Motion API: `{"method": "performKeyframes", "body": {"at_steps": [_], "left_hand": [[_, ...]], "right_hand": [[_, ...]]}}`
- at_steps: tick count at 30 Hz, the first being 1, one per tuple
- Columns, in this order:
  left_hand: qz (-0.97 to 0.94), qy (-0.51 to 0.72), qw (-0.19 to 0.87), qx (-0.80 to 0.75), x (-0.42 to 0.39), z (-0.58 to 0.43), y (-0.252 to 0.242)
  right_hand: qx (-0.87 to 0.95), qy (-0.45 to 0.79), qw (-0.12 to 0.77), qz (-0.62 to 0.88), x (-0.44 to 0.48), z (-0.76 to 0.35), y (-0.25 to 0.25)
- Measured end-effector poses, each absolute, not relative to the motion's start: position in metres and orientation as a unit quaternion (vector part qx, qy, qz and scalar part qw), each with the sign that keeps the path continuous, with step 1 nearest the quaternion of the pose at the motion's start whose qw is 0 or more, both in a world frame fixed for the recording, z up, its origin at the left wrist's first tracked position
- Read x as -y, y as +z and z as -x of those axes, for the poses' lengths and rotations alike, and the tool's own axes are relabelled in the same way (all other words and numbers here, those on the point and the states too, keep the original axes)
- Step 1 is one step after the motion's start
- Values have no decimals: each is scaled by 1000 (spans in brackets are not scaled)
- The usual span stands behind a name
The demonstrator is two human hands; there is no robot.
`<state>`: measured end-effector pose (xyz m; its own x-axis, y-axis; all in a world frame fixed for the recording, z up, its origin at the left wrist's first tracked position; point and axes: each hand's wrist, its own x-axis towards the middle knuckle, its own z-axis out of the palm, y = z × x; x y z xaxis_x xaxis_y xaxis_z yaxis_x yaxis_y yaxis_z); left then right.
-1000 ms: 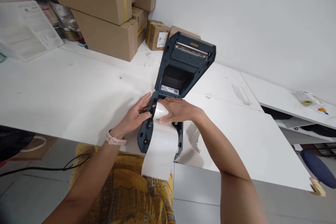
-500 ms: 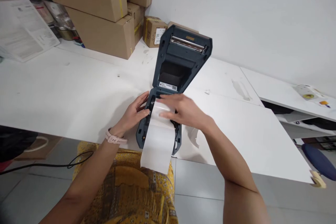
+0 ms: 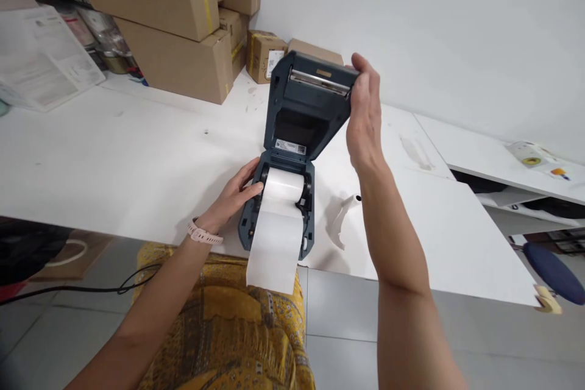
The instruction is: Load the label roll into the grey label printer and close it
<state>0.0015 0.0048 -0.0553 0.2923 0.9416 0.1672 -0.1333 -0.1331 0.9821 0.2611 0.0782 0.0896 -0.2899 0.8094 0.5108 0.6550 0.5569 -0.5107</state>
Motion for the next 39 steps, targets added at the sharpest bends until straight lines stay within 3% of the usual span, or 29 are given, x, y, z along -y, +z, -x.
{"method": "performKeyframes", "body": {"at_steps": [2, 5, 11, 17, 27, 30, 33, 39], "left_hand": [[-543, 495, 565, -374, -5, -2, -57], [-467, 525, 568, -428, -9, -1, -61], [-490, 600, 465, -430, 9, 1, -47], [-620, 518, 418, -416, 68, -15, -19], [-599, 507, 455, -422, 75, -28, -31], [-559, 530, 418, -482, 103, -24, -40], [-466, 581, 369, -556, 146, -21, -55], [-450, 421, 606, -503, 171, -30, -56]], "right_hand": [[722, 58, 500, 475, -40, -250, 80], [683, 25, 558, 470, 27, -233, 53], [778, 45, 426, 461, 109, -219, -25], [695, 21, 433, 573, 118, -207, -81], [702, 29, 447, 553, 110, -208, -86], [700, 32, 437, 564, 109, -204, -78], [682, 45, 480, 550, 110, -196, -69], [649, 54, 609, 453, 108, -189, -63]]}}
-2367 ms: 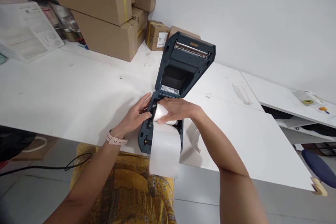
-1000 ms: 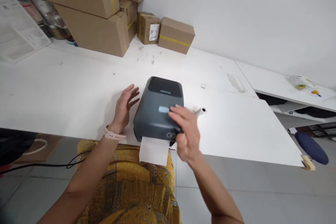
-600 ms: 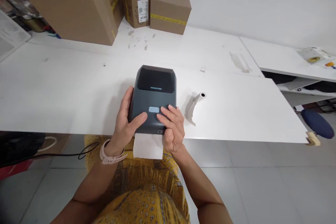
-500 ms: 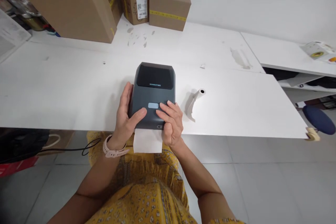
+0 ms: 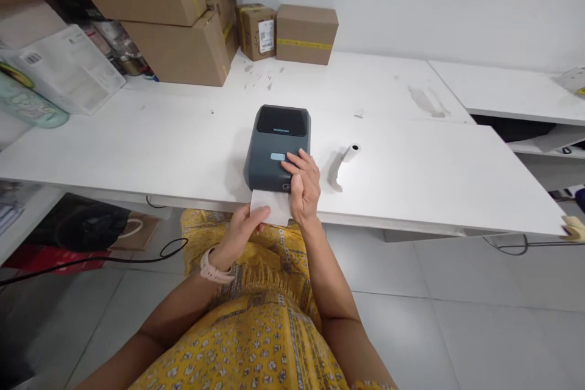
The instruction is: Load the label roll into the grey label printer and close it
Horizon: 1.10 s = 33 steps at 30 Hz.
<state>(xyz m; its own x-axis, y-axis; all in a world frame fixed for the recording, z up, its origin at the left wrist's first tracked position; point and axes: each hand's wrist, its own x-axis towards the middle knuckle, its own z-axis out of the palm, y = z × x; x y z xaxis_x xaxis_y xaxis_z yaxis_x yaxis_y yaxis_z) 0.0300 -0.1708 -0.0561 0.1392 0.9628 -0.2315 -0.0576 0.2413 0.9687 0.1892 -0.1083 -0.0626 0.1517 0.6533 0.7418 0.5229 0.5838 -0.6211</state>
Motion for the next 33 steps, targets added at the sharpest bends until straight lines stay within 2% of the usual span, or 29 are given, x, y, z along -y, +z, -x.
{"method": "performKeyframes", "body": {"at_steps": [5, 10, 15, 19, 25, 28, 33], "left_hand": [[-387, 448, 641, -488, 161, -42, -43], [-376, 437, 639, -509, 168, -41, -57], [-425, 414, 617, -517, 171, -27, -74], [-451, 470, 532, -541, 166, -6, -74], [-479, 593, 342, -550, 133, 10, -56], [-548, 599, 272, -516, 119, 3, -49], [-652, 516, 343, -438, 115, -11, -54]], "right_hand": [[664, 52, 608, 431, 107, -192, -61], [667, 40, 602, 437, 109, -193, -55], [709, 8, 488, 509, 110, -197, -34], [739, -53, 407, 534, 107, -200, -17], [795, -88, 329, 502, 94, -205, -4], [801, -61, 332, 494, 94, -208, -11], [747, 53, 473, 463, 114, -210, -52]]}}
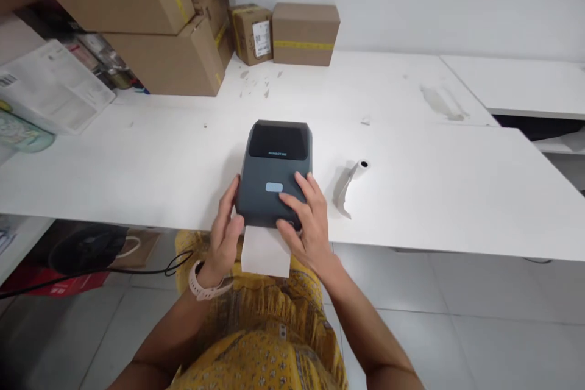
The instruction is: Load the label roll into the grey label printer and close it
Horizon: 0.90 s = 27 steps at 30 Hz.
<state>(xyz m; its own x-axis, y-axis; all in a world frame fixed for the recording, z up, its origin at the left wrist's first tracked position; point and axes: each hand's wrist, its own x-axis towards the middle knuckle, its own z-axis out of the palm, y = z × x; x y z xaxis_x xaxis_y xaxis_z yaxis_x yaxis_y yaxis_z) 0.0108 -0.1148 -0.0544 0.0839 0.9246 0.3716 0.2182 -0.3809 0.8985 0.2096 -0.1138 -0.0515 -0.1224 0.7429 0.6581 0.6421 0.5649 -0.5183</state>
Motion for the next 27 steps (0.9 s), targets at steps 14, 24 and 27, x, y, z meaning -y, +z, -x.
{"method": "performKeyframes", "body": {"at_steps": [14, 24, 27], "left_hand": [[-646, 588, 282, -397, 93, -18, -37], [-591, 531, 460, -396, -30, -11, -35], [-610, 442, 538, -380, -37, -7, -55]], "right_hand": [[650, 169, 540, 508, 121, -203, -30], [718, -51, 479, 502, -15, -227, 83], [714, -58, 459, 525, -59, -234, 96]]}}
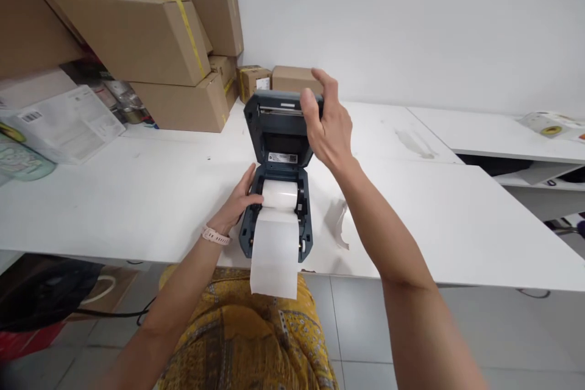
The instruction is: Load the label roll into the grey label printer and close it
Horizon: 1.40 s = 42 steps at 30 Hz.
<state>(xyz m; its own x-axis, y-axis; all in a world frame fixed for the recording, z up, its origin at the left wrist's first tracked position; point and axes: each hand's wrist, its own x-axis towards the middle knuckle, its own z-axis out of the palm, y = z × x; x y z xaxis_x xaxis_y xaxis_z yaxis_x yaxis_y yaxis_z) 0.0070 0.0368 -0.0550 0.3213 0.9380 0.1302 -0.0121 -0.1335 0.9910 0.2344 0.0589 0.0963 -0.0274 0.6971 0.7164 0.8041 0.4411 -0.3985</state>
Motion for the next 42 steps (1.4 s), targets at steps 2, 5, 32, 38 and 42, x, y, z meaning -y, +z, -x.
{"method": "performKeyframes", "body": {"at_steps": [2, 5, 32, 38, 42], "left_hand": [[-621, 429, 551, -355, -35, -6, -62], [-622, 438, 545, -353, -32, -6, -62], [-589, 435, 569, -374, -28, -10, -60], [-602, 447, 556, -359, -28, -10, -66], [-601, 448, 555, -361, -29, -10, -66]], "right_hand": [[720, -64, 451, 523, -89, -241, 97], [725, -60, 469, 501, -126, -249, 96], [893, 293, 118, 322, -50, -237, 57], [820, 321, 293, 371, -30, -323, 78], [804, 259, 300, 444, -31, -350, 44]]}}
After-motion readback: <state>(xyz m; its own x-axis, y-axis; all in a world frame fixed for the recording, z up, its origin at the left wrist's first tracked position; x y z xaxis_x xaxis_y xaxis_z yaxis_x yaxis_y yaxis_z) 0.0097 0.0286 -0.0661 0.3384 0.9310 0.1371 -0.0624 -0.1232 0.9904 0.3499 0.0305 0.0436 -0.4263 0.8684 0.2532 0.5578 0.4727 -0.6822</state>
